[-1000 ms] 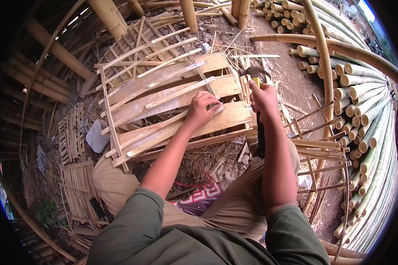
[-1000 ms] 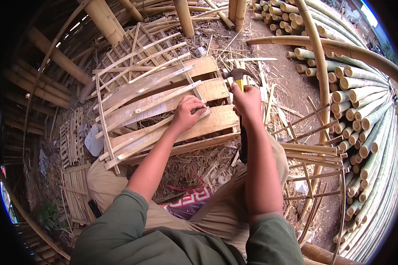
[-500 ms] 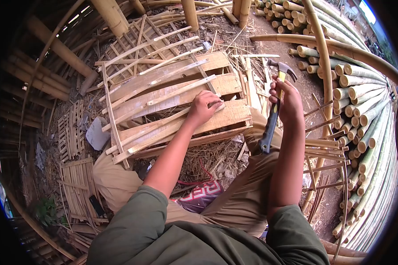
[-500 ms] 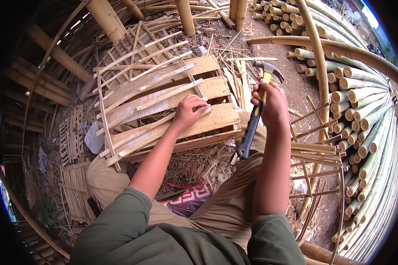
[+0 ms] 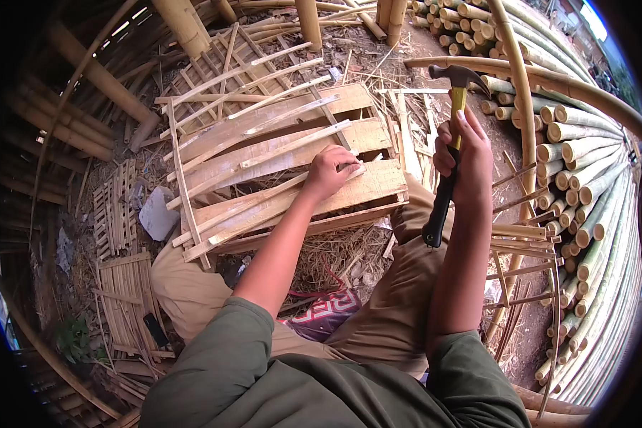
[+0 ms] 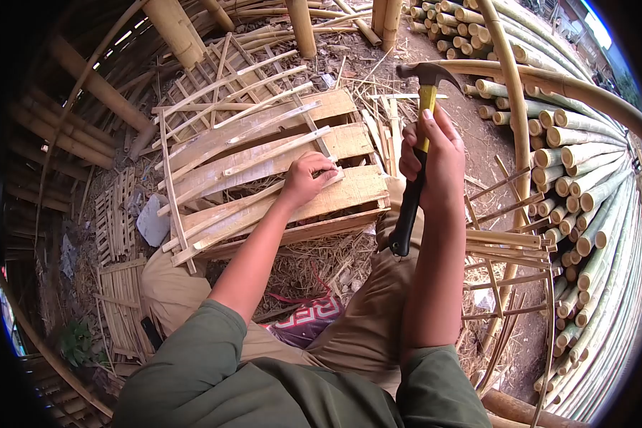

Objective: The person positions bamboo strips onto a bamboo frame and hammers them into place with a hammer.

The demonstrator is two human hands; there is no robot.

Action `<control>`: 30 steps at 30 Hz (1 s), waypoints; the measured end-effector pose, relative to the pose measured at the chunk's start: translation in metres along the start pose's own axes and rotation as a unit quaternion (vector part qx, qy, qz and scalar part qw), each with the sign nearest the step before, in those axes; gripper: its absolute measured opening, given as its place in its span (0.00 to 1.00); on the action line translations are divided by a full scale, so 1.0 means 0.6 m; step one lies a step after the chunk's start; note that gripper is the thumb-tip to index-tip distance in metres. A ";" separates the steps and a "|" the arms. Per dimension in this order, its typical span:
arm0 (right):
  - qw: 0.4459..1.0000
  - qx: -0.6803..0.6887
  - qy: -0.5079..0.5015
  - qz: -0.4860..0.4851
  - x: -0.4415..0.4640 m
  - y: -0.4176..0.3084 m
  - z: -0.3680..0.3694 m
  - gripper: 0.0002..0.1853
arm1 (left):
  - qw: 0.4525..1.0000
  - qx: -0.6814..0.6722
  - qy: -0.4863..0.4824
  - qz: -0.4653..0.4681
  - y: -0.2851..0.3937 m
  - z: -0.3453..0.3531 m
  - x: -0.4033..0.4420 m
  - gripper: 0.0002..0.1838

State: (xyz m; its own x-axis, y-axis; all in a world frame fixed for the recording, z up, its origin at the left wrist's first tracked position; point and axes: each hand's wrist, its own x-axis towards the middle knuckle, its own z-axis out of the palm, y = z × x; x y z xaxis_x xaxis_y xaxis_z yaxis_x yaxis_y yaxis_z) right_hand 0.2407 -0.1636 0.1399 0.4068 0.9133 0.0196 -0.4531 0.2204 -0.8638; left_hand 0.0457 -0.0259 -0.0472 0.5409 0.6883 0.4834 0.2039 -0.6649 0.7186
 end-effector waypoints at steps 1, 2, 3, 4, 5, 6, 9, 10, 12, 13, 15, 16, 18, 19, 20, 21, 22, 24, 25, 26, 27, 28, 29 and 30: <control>1.000 -0.002 0.002 -0.006 0.004 -0.002 -0.004 0.12 | 1.000 -0.002 -0.001 0.002 -0.001 0.001 0.001 0.07; 1.000 -0.011 0.009 -0.012 0.007 -0.004 -0.010 0.12 | 1.000 0.000 -0.001 0.003 -0.001 0.002 0.001 0.07; 1.000 -0.012 0.010 -0.014 0.012 -0.004 -0.019 0.12 | 1.000 0.003 0.001 0.004 -0.002 0.002 0.001 0.07; 1.000 0.009 0.015 -0.009 0.018 -0.003 -0.030 0.13 | 1.000 0.003 0.000 0.005 -0.003 0.001 0.001 0.07; 0.999 0.031 0.020 -0.004 0.021 -0.003 -0.037 0.13 | 1.000 0.003 -0.008 -0.005 -0.004 0.001 -0.001 0.07; 0.999 0.029 0.028 -0.002 0.022 -0.005 -0.039 0.16 | 1.000 0.003 -0.017 -0.014 -0.003 0.000 0.001 0.07; 0.997 0.065 0.030 -0.008 0.024 -0.013 -0.057 0.17 | 1.000 0.006 -0.015 -0.015 0.003 -0.001 0.001 0.07; 0.997 0.065 0.034 -0.012 0.024 -0.016 -0.063 0.17 | 1.000 0.004 -0.019 -0.012 0.006 -0.001 0.001 0.07; 0.995 0.077 0.054 -0.029 0.025 -0.019 -0.074 0.18 | 1.000 0.004 -0.016 -0.011 0.011 -0.002 0.001 0.06; 0.995 0.077 0.057 -0.031 0.026 -0.020 -0.078 0.18 | 1.000 0.003 -0.018 -0.009 0.012 -0.002 0.001 0.06; 0.996 -0.005 0.088 -0.034 0.027 -0.025 -0.083 0.17 | 1.000 0.015 -0.015 0.004 0.013 -0.001 0.002 0.06; 0.991 -0.056 0.116 -0.028 0.028 -0.032 -0.082 0.15 | 1.000 0.017 -0.016 0.003 0.011 0.000 0.004 0.06; 0.976 -0.186 0.115 -0.017 0.056 -0.050 -0.093 0.15 | 1.000 0.014 -0.019 -0.002 0.012 0.000 0.006 0.06; 0.944 -0.312 0.112 -0.001 0.076 -0.057 -0.100 0.16 | 1.000 0.013 -0.023 -0.010 0.012 -0.001 0.003 0.06; 0.936 -0.338 0.092 0.024 0.099 -0.059 -0.116 0.19 | 1.000 0.014 -0.024 -0.010 0.009 -0.001 0.002 0.06; 0.937 -0.336 0.093 0.023 0.126 -0.048 -0.134 0.19 | 1.000 0.011 -0.024 -0.010 0.003 0.000 0.002 0.06; 0.882 -0.467 0.055 0.026 0.154 -0.026 -0.156 0.20 | 1.000 0.008 -0.025 -0.009 0.000 0.001 0.005 0.06; 0.769 -0.636 0.003 0.056 0.190 0.032 -0.204 0.21 | 1.000 0.005 -0.018 -0.005 0.005 0.001 0.006 0.06; 0.727 -0.682 -0.010 0.084 0.205 0.068 -0.233 0.21 | 1.000 0.001 -0.010 -0.004 0.008 0.001 0.006 0.06; 0.711 -0.692 -0.019 0.126 0.217 0.108 -0.267 0.21 | 1.000 0.004 -0.007 0.003 0.008 0.001 0.006 0.06; 0.693 -0.701 -0.029 0.169 0.222 0.146 -0.299 0.21 | 1.000 0.004 -0.005 0.002 0.007 0.001 0.005 0.06; 0.709 -0.678 -0.016 0.193 0.216 0.177 -0.320 0.22 | 1.000 0.002 -0.005 -0.006 0.007 0.001 0.004 0.06; 0.726 -0.653 -0.003 0.217 0.205 0.205 -0.340 0.22 | 1.000 0.000 -0.007 -0.015 0.007 0.001 0.004 0.05; 0.718 -0.651 -0.003 0.247 0.198 0.231 -0.360 0.22 | 1.000 0.000 -0.005 -0.015 0.007 0.001 0.003 0.05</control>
State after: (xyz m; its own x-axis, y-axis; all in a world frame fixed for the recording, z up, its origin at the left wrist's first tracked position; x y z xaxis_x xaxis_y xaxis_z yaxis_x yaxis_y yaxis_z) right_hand 0.3976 -0.0984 -0.0862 0.4466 0.7725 -0.4514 0.5854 -0.6338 -0.5055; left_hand 0.0482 -0.0274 -0.0435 0.5427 0.7051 0.4564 0.2195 -0.6436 0.7332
